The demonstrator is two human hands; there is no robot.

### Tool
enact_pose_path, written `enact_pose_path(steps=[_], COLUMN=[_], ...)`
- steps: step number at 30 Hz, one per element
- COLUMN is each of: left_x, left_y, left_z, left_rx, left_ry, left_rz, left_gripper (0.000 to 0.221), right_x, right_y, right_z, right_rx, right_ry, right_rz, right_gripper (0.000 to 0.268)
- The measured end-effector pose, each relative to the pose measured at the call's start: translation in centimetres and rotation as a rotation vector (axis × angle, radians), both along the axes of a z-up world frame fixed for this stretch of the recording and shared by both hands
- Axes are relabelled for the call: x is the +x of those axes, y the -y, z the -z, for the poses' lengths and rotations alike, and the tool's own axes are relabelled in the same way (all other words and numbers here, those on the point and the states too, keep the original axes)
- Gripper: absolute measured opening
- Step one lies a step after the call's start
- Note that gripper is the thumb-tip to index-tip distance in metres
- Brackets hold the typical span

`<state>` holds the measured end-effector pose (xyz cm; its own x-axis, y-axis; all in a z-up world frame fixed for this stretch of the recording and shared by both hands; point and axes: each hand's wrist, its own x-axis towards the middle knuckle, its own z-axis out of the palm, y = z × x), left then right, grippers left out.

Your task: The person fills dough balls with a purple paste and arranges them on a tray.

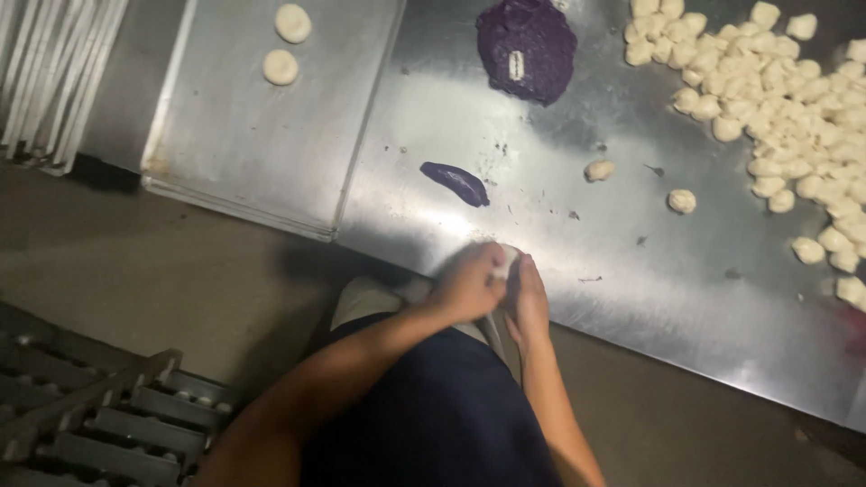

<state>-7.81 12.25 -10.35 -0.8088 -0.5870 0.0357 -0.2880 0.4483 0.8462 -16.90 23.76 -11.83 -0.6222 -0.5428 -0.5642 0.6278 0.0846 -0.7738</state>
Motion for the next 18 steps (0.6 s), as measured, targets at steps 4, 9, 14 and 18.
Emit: enact_pose_path(steps=[4,9,14,18], left_x=[2.6,8.3,15.7,20.5], left_y=[-0.2,6.6,16.3,21.2], left_z=[1.1,4.1,3.1,1.8], left_rx=[0.274,0.397,0.363,0.486], left_ry=[0.001,0.102,-0.022,-0.052], left_rz=[0.253,0.254,0.085,0.003], left_gripper=[0.021,0.009,0.011,0.013], right_x=[-0.2,-0.9,2.2,7.5], right_y=[1.0,5.1,14.4,27.5], right_z=[1.9,-0.5,-1.4,-1.1], right_rx=[-0.124,-0.035,0.155,0.113], right_ry=[0.121,-0.005,-0.614,-0.823], right_rz=[0.131,0.16,-0.02,-0.249], right_gripper=[0.037,0.025,0.027,0.026])
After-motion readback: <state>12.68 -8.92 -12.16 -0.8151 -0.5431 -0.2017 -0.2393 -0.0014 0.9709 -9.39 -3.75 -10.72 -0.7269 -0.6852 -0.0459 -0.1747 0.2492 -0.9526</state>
